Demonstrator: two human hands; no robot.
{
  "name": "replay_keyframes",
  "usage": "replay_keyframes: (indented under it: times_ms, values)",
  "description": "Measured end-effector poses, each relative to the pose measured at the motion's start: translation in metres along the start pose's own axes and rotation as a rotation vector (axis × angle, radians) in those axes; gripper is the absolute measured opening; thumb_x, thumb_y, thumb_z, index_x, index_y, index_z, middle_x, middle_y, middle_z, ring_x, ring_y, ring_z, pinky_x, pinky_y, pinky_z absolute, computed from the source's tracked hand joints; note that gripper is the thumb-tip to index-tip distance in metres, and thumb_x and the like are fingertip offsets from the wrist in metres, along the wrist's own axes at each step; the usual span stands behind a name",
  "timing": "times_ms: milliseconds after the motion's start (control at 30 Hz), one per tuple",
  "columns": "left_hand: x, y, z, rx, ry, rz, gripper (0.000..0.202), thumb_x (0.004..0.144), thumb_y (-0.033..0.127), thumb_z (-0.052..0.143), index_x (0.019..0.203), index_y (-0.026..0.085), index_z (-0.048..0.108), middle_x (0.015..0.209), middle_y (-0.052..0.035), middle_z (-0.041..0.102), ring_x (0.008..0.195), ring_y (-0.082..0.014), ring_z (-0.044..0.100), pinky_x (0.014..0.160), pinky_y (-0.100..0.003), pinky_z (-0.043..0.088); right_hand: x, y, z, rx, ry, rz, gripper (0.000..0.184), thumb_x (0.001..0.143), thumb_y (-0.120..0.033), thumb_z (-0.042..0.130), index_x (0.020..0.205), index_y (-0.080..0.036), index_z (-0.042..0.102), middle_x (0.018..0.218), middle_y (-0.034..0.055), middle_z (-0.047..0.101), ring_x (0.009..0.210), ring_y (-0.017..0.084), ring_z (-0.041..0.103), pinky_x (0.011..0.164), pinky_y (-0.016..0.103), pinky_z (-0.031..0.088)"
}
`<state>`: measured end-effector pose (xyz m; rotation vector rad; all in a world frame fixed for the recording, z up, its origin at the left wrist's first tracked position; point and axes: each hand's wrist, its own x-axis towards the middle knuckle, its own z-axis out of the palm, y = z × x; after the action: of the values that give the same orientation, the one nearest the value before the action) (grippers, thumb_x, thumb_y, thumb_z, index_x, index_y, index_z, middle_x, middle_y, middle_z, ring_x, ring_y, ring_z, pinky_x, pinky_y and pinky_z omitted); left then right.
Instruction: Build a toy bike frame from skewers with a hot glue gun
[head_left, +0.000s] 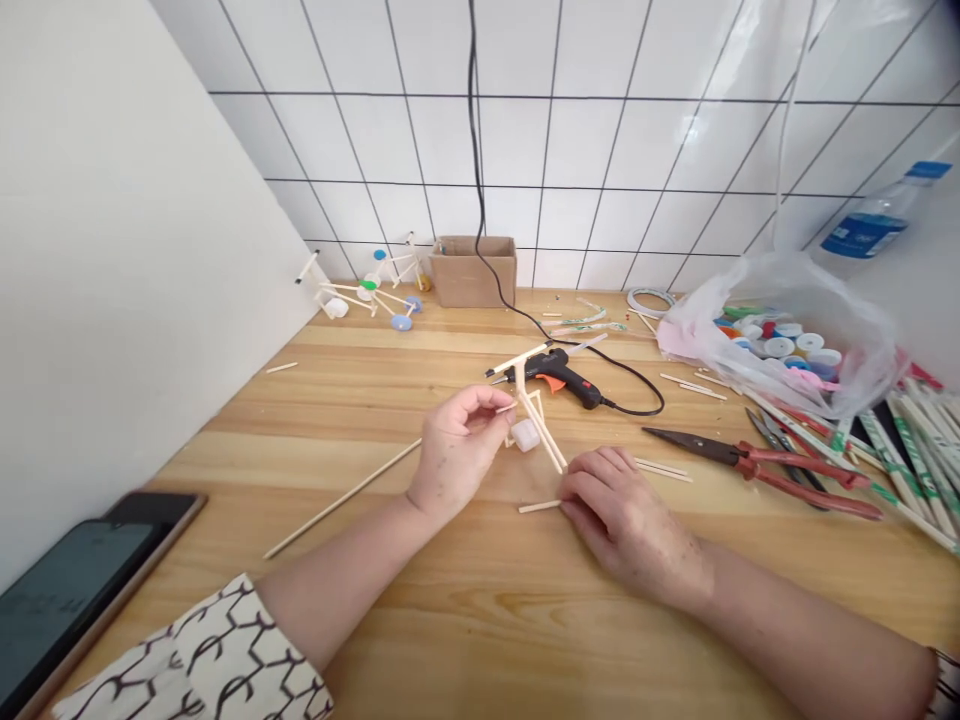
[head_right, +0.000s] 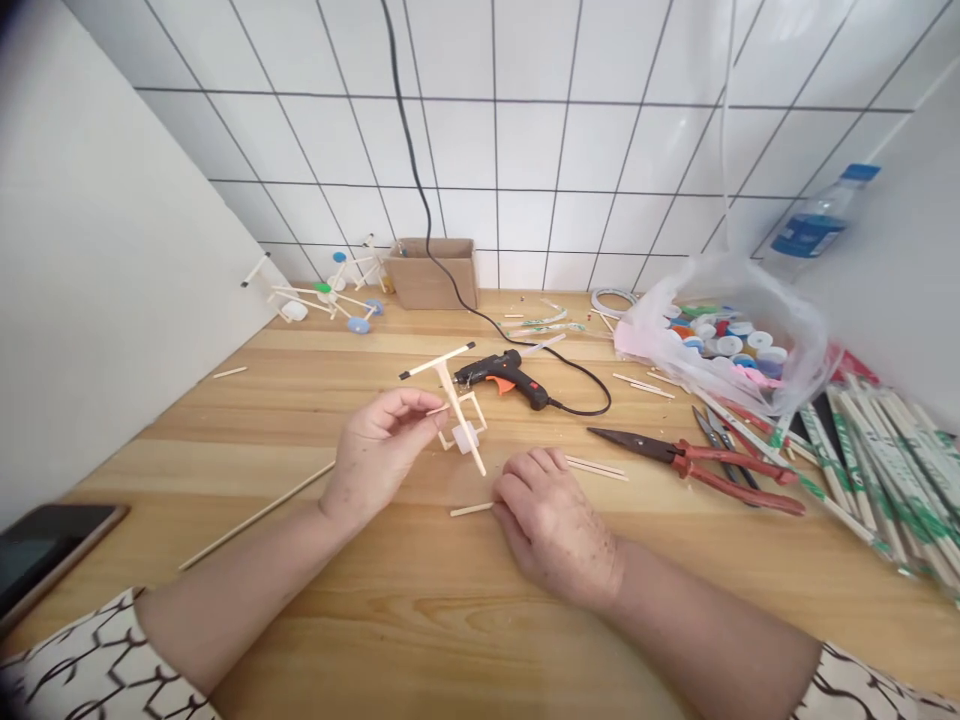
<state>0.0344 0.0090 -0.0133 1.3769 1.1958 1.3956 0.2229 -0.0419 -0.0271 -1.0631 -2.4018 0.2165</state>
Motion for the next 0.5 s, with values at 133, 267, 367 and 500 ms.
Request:
replay_keyframes:
  times_ms: [133, 267, 367, 500]
  values:
    - [-0.0007, 0.0004, -0.0006, 0.047, -0.032, 0.087, 0.004, 0.072, 0.018, 0.064, 0.076, 0.017, 0.064, 0.076, -0.0005, 0.068, 0.070, -0.0121, 0.063, 0.069, -0.022, 0.051, 0.0007, -0.0004, -0.0014, 0.005, -0.016, -0.004, 0.015, 0.088, -0.008, 0.044, 0.080, -0.015, 0.055, 0.079, 0.0064, 0.055, 0.076, 0.019, 0.045, 0.071, 0.034, 0.037]
    - [-0.0006, -0.0009, -0.0012, 0.069, -0.059, 0.103, 0.008, 0.073, 0.017, 0.063, 0.081, 0.016, 0.063, 0.074, -0.0010, 0.067, 0.068, -0.0119, 0.063, 0.067, -0.022, 0.051, -0.0004, 0.0007, -0.0020, 0.011, -0.047, 0.005, 0.014, 0.089, -0.008, 0.045, 0.081, -0.016, 0.054, 0.078, 0.0057, 0.055, 0.075, 0.019, 0.045, 0.070, 0.034, 0.036]
    - [-0.0007, 0.0003, -0.0015, 0.071, -0.073, 0.072, 0.016, 0.074, 0.019, 0.064, 0.090, 0.016, 0.062, 0.071, -0.0001, 0.066, 0.065, -0.0120, 0.062, 0.065, -0.022, 0.050, -0.0024, 0.0023, -0.0015, 0.017, -0.068, 0.024, 0.014, 0.090, -0.009, 0.045, 0.081, -0.017, 0.053, 0.078, 0.0054, 0.056, 0.075, 0.019, 0.046, 0.070, 0.034, 0.037]
    - [-0.0012, 0.0038, -0.0012, 0.113, -0.088, 0.049, 0.013, 0.075, 0.019, 0.063, 0.087, 0.016, 0.061, 0.066, 0.0015, 0.064, 0.060, -0.0114, 0.060, 0.062, -0.022, 0.048, -0.0052, 0.0037, -0.0014, 0.023, -0.099, 0.040, 0.013, 0.091, -0.011, 0.045, 0.084, -0.017, 0.054, 0.079, 0.0051, 0.056, 0.075, 0.019, 0.047, 0.069, 0.034, 0.038]
